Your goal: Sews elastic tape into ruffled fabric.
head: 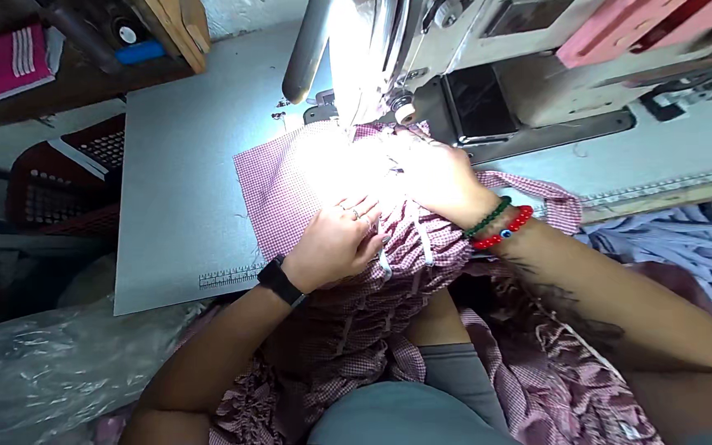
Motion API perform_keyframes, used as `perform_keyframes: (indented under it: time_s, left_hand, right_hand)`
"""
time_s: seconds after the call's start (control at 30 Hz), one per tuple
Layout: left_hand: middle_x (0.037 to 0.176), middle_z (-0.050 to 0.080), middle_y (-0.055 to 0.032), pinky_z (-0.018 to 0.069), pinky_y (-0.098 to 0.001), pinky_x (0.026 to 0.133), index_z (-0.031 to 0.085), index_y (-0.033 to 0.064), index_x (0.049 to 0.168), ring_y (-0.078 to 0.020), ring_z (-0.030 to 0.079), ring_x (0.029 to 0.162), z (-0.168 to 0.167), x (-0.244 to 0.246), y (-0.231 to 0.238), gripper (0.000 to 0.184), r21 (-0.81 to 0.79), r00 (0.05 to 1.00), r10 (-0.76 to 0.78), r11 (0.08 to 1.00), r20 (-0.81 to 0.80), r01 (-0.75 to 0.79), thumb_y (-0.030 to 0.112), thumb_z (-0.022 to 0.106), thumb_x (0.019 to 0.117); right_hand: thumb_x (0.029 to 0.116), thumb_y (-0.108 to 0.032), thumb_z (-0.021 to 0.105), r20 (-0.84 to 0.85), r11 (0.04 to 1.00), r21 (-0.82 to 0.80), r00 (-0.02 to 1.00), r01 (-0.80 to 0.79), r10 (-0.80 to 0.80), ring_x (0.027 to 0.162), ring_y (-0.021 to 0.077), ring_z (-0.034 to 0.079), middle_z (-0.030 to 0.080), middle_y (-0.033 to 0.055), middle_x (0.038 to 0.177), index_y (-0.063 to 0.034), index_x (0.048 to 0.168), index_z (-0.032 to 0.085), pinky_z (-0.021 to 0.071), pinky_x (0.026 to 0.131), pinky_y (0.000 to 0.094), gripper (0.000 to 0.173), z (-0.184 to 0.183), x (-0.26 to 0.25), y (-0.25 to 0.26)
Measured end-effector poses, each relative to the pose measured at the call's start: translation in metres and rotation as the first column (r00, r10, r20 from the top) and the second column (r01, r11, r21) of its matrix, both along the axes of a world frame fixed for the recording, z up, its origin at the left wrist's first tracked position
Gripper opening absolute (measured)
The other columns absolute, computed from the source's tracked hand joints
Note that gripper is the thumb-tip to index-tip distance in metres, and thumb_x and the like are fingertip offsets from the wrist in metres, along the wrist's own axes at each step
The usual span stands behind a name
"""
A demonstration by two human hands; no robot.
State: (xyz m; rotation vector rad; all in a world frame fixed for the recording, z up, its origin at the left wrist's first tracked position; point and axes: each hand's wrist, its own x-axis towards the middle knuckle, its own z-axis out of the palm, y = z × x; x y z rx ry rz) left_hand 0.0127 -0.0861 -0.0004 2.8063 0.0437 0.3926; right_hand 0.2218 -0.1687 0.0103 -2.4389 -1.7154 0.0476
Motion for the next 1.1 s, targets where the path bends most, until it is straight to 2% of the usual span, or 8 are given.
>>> perform_keyframes:
  time_s: [0.23,0.53,0.63,0.73,0.83,0.97,1.03,1.1]
  left_hand:
    - [0.142,0.064,-0.0114,0.0373,-0.0461,0.119,0.070,0.0043,0.130,-0.0248,0.055,0.138,0.004,0.014,0.019,0.042,0.044,1.000,0.005,0.999,0.020,-0.005,0.029,0.052,0.1021]
    - [0.143,0.063,-0.0098,0.0384,-0.0454,0.118,0.070,0.0060,0.128,-0.0243,0.054,0.139,-0.003,0.032,0.048,0.042,0.065,0.998,0.053,0.996,0.043,-0.056,0.033,0.050,0.1039]
    - [0.146,0.060,-0.0125,0.0403,-0.0482,0.116,0.066,0.0049,0.134,-0.0276,0.052,0.139,0.004,0.017,0.012,0.039,0.029,0.978,0.208,0.978,-0.014,-0.208,0.025,0.051,0.1037]
    - [0.163,0.040,-0.0128,0.0247,-0.0602,0.123,0.046,0.0093,0.155,-0.0298,0.034,0.153,0.000,-0.023,-0.023,0.051,0.086,0.934,0.320,0.947,-0.156,-0.310,0.026,0.039,0.1064]
    - [0.165,0.037,-0.0114,0.0189,-0.0712,0.120,0.042,0.0103,0.157,-0.0370,0.029,0.154,-0.010,-0.057,0.027,0.061,0.149,0.888,0.417,0.907,-0.196,-0.393,0.047,0.034,0.1092]
    - [0.166,0.023,-0.0287,0.0083,-0.0760,0.119,0.028,-0.0004,0.160,-0.0513,0.014,0.155,0.021,-0.053,0.128,0.077,0.231,0.703,0.663,0.749,-0.257,-0.621,0.053,0.042,0.1066]
    - [0.144,0.052,-0.0339,0.0246,-0.0677,0.119,0.055,-0.0089,0.139,-0.0512,0.042,0.142,0.049,-0.033,0.112,0.051,0.237,0.730,0.671,0.736,-0.131,-0.634,0.028,0.056,0.1042]
    - [0.110,0.072,-0.0210,0.0504,-0.0534,0.100,0.073,-0.0023,0.108,-0.0369,0.067,0.111,0.061,-0.007,0.067,0.028,0.179,0.862,0.490,0.843,0.131,-0.507,0.017,0.054,0.1014]
  right_hand:
    - [0.0986,-0.009,0.059,0.008,0.999,-0.025,1.000,0.027,-0.027,0.099,0.0498,0.068,0.068,0.0270,0.114,-0.0176,0.138,0.063,0.0532,0.071,0.0642,0.040,0.005,0.013,0.024]
    - [0.1028,-0.014,0.055,-0.085,0.994,0.084,0.994,0.070,-0.063,0.113,0.0509,0.065,0.067,0.0303,0.122,0.0004,0.123,0.069,0.0496,0.088,0.0687,0.028,0.013,0.029,0.052]
    - [0.1003,-0.014,0.059,-0.054,0.989,0.077,0.991,0.125,-0.121,0.121,0.0500,0.061,0.063,0.0292,0.132,-0.0020,0.130,0.066,0.0498,0.089,0.0682,0.032,0.024,0.009,0.037]
    - [0.0961,-0.015,0.060,-0.004,0.958,0.284,0.999,0.041,-0.041,0.118,0.0461,0.063,0.062,0.0237,0.136,-0.0050,0.126,0.068,0.0549,0.079,0.0633,0.033,0.016,-0.040,-0.024]
    - [0.0915,-0.019,0.065,0.019,0.965,0.261,0.999,-0.039,0.035,0.095,0.0470,0.069,0.070,0.0239,0.109,-0.0056,0.118,0.073,0.0535,0.062,0.0614,0.030,-0.017,-0.041,-0.074]
    - [0.0923,-0.020,0.061,0.010,0.951,0.169,0.965,-0.261,0.263,0.099,0.0432,0.071,0.070,0.0182,0.124,-0.0157,0.125,0.074,0.0547,0.070,0.0624,0.036,-0.016,0.009,-0.093]
    - [0.0895,-0.014,0.066,0.014,0.945,0.138,0.955,-0.295,0.296,0.090,0.0408,0.071,0.073,0.0172,0.114,-0.0154,0.120,0.076,0.0544,0.067,0.0610,0.032,0.000,0.008,-0.088]
    - [0.0899,-0.014,0.066,0.041,0.942,0.192,0.961,-0.276,0.273,0.085,0.0381,0.071,0.073,0.0158,0.100,-0.0113,0.108,0.078,0.0550,0.064,0.0577,0.021,0.022,-0.004,-0.074]
